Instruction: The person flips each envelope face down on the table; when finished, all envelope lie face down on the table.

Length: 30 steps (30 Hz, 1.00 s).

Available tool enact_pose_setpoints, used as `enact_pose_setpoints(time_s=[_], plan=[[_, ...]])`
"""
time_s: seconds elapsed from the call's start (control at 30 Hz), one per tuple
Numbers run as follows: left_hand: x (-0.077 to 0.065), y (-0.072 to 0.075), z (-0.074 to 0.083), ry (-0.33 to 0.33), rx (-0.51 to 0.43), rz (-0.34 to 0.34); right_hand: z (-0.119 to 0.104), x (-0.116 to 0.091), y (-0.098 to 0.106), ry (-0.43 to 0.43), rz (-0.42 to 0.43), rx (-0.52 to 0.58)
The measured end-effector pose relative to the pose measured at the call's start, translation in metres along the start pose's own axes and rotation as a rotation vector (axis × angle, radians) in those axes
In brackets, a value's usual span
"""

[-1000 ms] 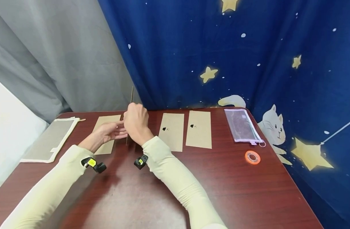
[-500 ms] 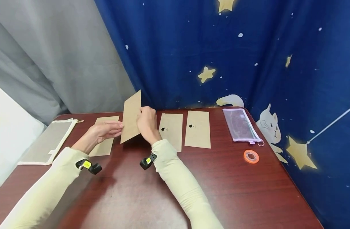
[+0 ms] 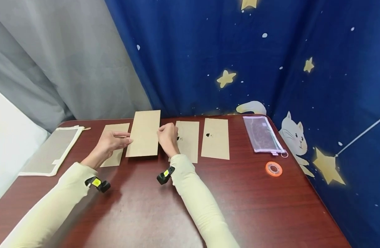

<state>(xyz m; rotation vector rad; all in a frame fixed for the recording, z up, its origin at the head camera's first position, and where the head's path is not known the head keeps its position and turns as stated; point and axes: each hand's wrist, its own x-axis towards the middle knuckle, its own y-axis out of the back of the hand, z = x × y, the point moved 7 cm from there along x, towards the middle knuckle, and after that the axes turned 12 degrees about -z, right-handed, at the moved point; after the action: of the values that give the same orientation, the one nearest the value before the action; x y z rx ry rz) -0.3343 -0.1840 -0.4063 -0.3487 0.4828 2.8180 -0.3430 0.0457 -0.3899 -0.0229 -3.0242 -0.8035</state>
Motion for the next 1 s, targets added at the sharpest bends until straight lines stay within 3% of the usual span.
enact_pose_setpoints(time_s=[0.13, 0.23, 0.33, 0.57, 1.0], plan=[[0.0, -0.002, -0.004, 0.021, 0.143, 0.055, 0.013, 0.001, -0.008, -0.051, -0.024, -0.029], [0.001, -0.006, -0.009, 0.035, 0.189, 0.063, 0.019, 0.003, -0.013, -0.081, -0.039, -0.09], [0.002, -0.009, -0.011, 0.01, 0.248, 0.063, 0.024, 0.003, -0.016, -0.089, -0.045, -0.154], [0.006, -0.017, -0.007, -0.084, 0.558, 0.123, 0.025, 0.006, -0.027, -0.045, -0.093, -0.234], [0.005, -0.023, -0.001, -0.039, 0.667, 0.137, 0.014, 0.005, -0.036, 0.035, -0.067, -0.394]])
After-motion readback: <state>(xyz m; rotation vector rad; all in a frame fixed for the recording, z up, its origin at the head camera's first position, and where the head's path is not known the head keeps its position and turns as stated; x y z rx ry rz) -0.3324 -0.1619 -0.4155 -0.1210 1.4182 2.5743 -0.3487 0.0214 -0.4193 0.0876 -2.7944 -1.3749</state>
